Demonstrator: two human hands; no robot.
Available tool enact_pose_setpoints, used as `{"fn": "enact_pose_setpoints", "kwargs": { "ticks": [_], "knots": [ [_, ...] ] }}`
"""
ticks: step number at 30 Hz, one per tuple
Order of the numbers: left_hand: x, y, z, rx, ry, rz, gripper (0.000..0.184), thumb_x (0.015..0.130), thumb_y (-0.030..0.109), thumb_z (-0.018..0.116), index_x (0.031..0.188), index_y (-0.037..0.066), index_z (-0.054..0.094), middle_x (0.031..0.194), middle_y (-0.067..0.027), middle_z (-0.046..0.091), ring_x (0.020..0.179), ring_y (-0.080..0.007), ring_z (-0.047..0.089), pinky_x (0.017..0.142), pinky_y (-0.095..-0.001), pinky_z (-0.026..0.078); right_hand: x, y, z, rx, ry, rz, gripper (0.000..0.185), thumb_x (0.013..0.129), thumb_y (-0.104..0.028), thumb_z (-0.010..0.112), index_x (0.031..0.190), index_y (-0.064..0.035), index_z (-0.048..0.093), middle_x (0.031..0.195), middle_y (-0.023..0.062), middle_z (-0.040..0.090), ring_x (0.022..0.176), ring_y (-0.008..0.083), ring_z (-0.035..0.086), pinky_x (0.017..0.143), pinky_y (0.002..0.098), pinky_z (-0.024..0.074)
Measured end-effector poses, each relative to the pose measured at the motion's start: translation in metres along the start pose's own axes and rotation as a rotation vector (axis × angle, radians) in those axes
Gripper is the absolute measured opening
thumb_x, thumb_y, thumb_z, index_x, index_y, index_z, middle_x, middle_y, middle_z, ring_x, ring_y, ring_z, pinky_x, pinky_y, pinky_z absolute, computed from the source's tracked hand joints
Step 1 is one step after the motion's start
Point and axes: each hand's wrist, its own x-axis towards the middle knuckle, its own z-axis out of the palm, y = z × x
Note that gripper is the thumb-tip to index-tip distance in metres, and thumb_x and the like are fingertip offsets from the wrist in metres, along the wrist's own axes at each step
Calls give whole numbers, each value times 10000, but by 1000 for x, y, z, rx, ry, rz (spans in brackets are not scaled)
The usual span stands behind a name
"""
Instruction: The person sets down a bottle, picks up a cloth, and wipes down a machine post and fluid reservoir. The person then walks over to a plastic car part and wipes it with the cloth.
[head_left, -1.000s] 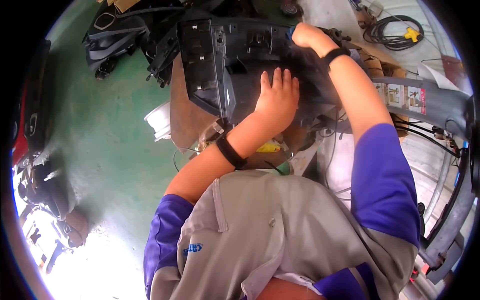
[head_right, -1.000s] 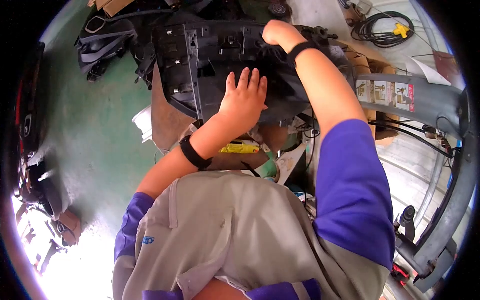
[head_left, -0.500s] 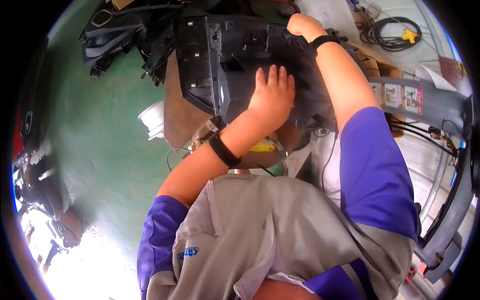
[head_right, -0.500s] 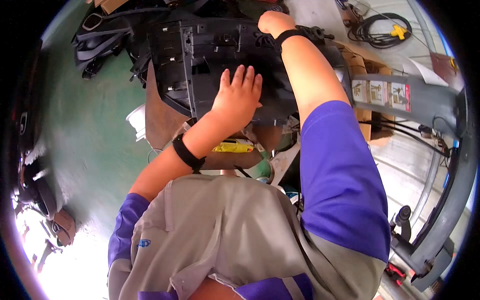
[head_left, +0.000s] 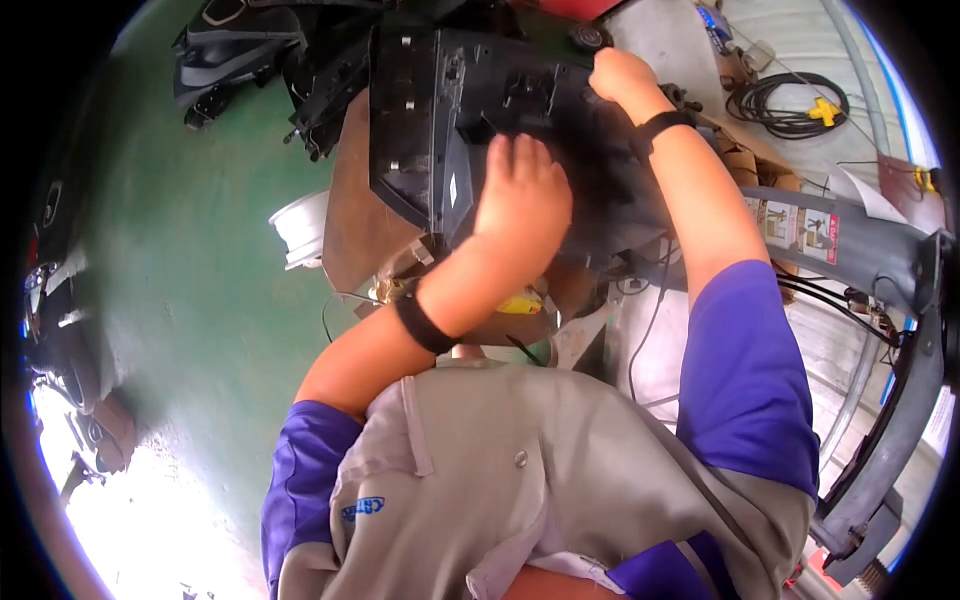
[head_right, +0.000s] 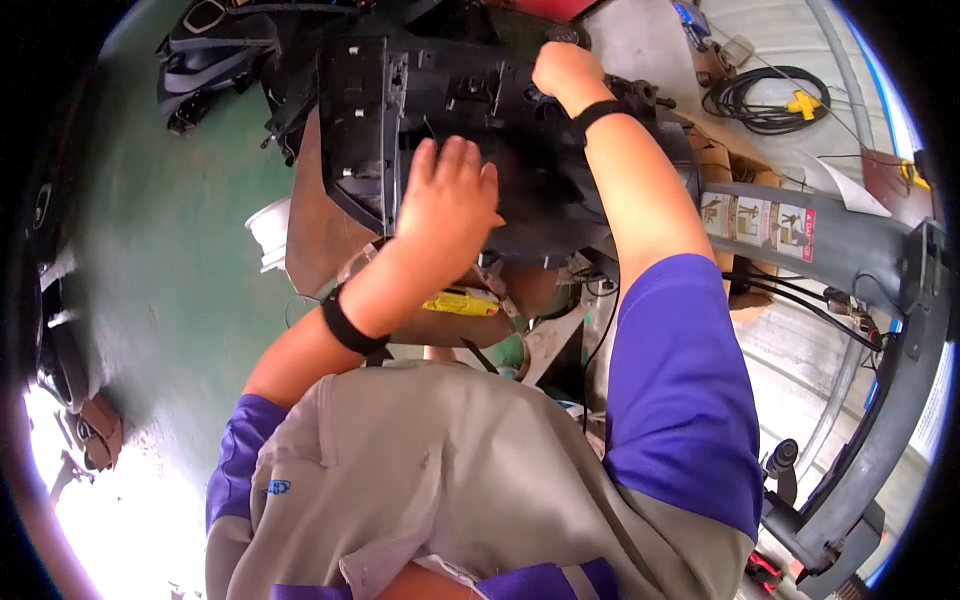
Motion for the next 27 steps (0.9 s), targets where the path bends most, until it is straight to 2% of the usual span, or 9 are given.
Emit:
{"fn": "enact_pose_setpoints", "kwargs": {
  "ticks": [2, 3, 6, 10, 14, 16, 19, 22, 27],
  "knots": [
    [-9, -15, 11, -248, 114, -3, 571, 788, 451, 667, 1250, 126, 583, 1314, -145, 533, 1257, -319, 459, 1054, -532, 327, -12, -17, -1, -62, -3, -87, 282, 780, -124, 580, 1020, -75, 721, 1077, 180, 679, 1009, 348, 659, 818, 436, 539],
    [-11, -16, 15, -236, 145, 10, 565, 778, 462, 672, 1252, 166, 587, 1311, -132, 534, 1244, -321, 469, 1043, -540, 334, -16, -21, 2, -81, 7, -116, 277, 775, -129, 585, 1007, -61, 720, 1036, 180, 689, 971, 352, 666, 804, 450, 542],
    [-9, -14, 13, -229, 139, 5, 582, 766, 472, 676, 1252, 164, 587, 1300, -129, 543, 1235, -316, 478, 1036, -544, 342, -55, -37, -3, -76, -1, -322, 233, 773, -102, 574, 941, -7, 703, 1000, 204, 683, 934, 399, 656, 785, 484, 541],
    [-9, -16, 16, -205, 181, 28, 592, 757, 482, 678, 1249, 167, 588, 1277, -123, 557, 1214, -314, 495, 1024, -539, 356, -77, -50, 9, 29, 188, -591, 213, 831, -68, 535, 1025, -13, 601, 1006, 206, 645, 901, 396, 658, 754, 487, 546],
    [-13, -18, 19, -204, 208, 45, 593, 758, 483, 677, 1250, 166, 584, 1277, -119, 556, 1204, -309, 502, 1018, -529, 367, -69, -10, 27, 118, 246, -597, 243, 800, -84, 583, 1039, -117, 613, 1045, 142, 639, 952, 364, 637, 783, 464, 527],
    [-12, -19, 19, -205, 230, 47, 594, 759, 486, 676, 1250, 166, 582, 1277, -117, 557, 1202, -307, 503, 1015, -525, 372, -68, 21, 32, 114, 181, -553, 276, 784, -83, 599, 1053, -144, 614, 1040, 138, 637, 960, 357, 630, 790, 455, 521],
    [-13, -18, 21, -203, 236, 52, 593, 763, 493, 670, 1251, 168, 581, 1279, -115, 556, 1197, -305, 507, 1015, -517, 375, -74, 38, 31, 93, 157, -477, 244, 786, -81, 584, 1021, -122, 633, 1009, 146, 652, 952, 364, 635, 788, 459, 525],
    [-12, -19, 20, -201, 240, 42, 586, 769, 492, 668, 1251, 170, 582, 1278, -114, 557, 1197, -304, 508, 1017, -513, 376, -72, 0, 15, -127, 43, -482, 207, 790, -84, 568, 975, -101, 658, 975, 155, 669, 948, 366, 641, 783, 468, 530],
    [-13, -18, 20, -185, 236, 46, 579, 777, 491, 665, 1253, 172, 582, 1273, -112, 564, 1200, -301, 507, 1018, -506, 376, -54, -38, 22, 70, 198, -694, 178, 790, -96, 564, 945, -88, 652, 931, 156, 670, 917, 375, 636, 751, 483, 519]
  ]
}}
